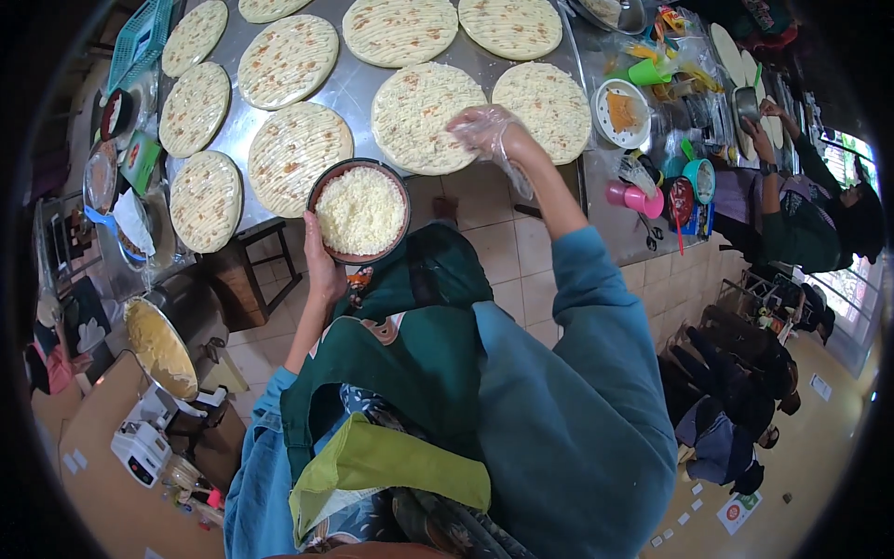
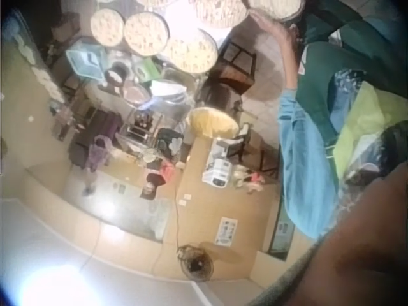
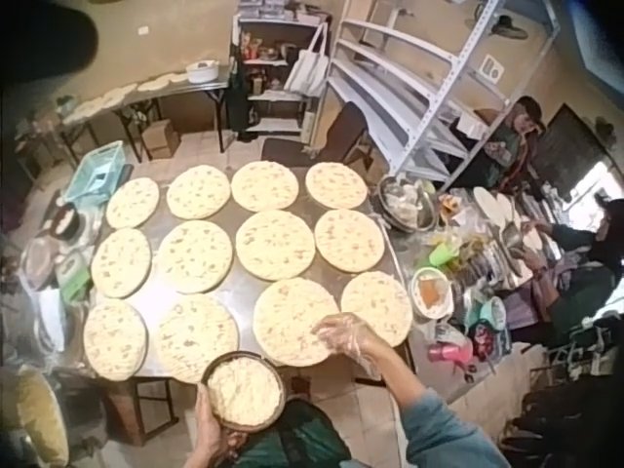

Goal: Spreading shredded cheese from a bowl onto dough discs on a prep table.

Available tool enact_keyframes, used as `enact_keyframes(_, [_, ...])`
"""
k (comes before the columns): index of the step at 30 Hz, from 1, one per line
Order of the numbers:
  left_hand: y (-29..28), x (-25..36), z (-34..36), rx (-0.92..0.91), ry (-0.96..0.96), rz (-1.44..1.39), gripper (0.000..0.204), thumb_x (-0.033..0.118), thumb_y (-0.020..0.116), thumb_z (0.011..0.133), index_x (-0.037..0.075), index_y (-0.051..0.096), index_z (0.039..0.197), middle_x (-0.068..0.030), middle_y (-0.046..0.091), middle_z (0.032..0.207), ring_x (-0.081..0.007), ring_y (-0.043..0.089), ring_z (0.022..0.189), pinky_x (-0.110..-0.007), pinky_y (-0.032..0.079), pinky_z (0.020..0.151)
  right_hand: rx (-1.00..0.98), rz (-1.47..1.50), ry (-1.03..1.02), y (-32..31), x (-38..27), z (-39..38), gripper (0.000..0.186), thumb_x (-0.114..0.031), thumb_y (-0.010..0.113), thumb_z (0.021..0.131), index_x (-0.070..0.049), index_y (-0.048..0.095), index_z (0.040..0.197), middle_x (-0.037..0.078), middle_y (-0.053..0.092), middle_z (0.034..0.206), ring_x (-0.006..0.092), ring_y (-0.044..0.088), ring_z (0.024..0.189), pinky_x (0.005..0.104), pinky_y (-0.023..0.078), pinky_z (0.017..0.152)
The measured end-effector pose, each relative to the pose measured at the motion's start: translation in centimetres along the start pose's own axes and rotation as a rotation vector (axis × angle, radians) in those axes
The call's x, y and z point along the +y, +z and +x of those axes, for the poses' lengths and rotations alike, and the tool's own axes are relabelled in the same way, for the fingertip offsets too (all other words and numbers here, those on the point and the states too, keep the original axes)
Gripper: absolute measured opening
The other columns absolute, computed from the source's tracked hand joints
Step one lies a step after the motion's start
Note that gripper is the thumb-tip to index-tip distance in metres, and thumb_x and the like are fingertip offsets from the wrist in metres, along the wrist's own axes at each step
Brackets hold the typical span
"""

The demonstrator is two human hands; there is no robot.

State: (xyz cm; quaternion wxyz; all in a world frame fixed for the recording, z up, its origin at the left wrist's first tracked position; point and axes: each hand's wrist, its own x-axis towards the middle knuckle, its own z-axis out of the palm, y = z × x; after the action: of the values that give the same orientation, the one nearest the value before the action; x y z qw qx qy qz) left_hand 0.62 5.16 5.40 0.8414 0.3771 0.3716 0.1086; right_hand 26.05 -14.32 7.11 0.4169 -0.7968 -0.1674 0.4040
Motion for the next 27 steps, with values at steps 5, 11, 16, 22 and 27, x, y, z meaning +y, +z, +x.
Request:
enact_keyframes(5, [-2.0,0.6,-0.8,0.016,-0.022,0.023,0.059,0.046,0.038,0.096,-0.001,0.036,0.132,-0.0109,0.045,0.129,-0.0177,0.047,0.116,-0.032,0.037,0.099,0.149,-0.18,-0.17,-2.7,5.6,3.7,0.017,-0.011,0.06,0.081,-0.003,0.066,0.096,0.006,0.065,0.082,0.0122,0.057,0.076,0.0255,0.045,0.07])
enact_keyframes(11, [-5.0,0.5,-1.6,0.045,-0.013,0.013,0.059,0.047,0.038,0.096,-0.001,0.039,0.129,-0.0117,0.048,0.126,-0.0187,0.049,0.113,-0.032,0.038,0.097,0.227,-0.332,-0.191,-3.4,4.2,7.2,0.02,-0.023,0.054,0.084,-0.008,0.066,0.091,0.014,0.064,0.096,0.0253,0.06,0.089,0.0327,0.046,0.078])
enact_keyframes(16, [-4.9,1.4,-2.8,0.085,-0.037,0.012,0.058,0.047,0.036,0.096,-0.001,0.04,0.128,-0.0111,0.048,0.126,-0.0174,0.05,0.113,-0.032,0.039,0.096,0.236,-0.448,-0.314,-1.2,2.7,8.5,0.022,-0.025,0.053,0.086,-0.008,0.066,0.092,0.013,0.064,0.098,0.0275,0.059,0.091,0.0347,0.046,0.079])
enact_keyframes(22, [-5.3,1.4,-3.2,0.069,-0.017,0.058,0.061,0.05,0.033,0.095,0.001,0.036,0.132,-0.0117,0.046,0.13,-0.0208,0.048,0.116,-0.035,0.038,0.098,0.248,-0.591,-0.406,2.8,1.0,10.3,0.021,-0.02,0.052,0.086,-0.004,0.065,0.092,0.014,0.065,0.092,0.0262,0.06,0.083,0.0327,0.046,0.076])
enact_keyframes(27, [-5.4,1.7,-3.4,0.046,-0.046,0.049,0.064,0.053,0.031,0.095,0.004,0.032,0.136,-0.012,0.043,0.134,-0.0232,0.046,0.12,-0.037,0.036,0.101,0.287,-0.553,-0.362,-1.1,1.7,13.1,0.018,-0.017,0.057,0.084,-0.002,0.064,0.091,0.011,0.067,0.087,0.0181,0.061,0.079,0.0288,0.046,0.073])
